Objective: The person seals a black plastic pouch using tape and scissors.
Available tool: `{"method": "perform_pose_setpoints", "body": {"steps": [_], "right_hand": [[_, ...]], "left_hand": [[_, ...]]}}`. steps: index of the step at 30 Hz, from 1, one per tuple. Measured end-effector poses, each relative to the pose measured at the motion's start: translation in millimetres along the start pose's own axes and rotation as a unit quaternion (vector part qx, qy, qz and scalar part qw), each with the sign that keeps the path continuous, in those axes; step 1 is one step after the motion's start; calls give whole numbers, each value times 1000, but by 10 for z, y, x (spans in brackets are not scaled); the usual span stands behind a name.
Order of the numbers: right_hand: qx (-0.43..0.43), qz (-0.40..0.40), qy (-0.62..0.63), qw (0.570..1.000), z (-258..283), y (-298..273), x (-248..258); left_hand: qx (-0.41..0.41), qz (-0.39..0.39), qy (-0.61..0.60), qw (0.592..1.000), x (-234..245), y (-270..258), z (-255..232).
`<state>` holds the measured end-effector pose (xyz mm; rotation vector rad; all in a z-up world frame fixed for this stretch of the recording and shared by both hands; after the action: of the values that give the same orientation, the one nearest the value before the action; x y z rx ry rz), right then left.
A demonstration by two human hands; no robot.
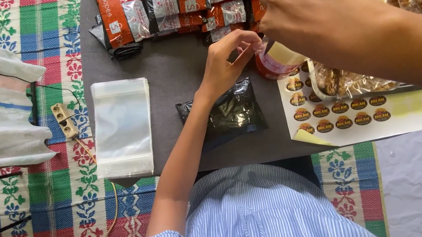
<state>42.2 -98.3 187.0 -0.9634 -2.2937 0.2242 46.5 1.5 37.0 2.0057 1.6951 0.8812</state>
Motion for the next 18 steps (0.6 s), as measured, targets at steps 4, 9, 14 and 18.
{"method": "perform_pose_setpoints", "body": {"steps": [4, 9, 14, 18], "right_hand": [[5, 17, -23, 1000, 31, -11, 39], [6, 15, -36, 999, 46, -2, 39], [10, 5, -45, 999, 41, -13, 69], [19, 35, -38, 998, 42, -29, 83]], "left_hand": [[-3, 5, -7, 1000, 7, 7, -10], [6, 3, -18, 1000, 6, 5, -1], [6, -7, -19, 1000, 8, 16, -14], [5, -12, -35, 999, 17, 21, -42]]}}
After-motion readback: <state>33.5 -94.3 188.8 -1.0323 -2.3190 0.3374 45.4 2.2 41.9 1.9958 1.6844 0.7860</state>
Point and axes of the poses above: each hand's wrist, its own y-axis towards the middle knuckle, its own x-axis out of the back of the hand, z = x × y, the point moved 6 cm from there along y, towards the middle knuckle, and after that the axes turned 1 degree about -y, right-handed, at the moved point
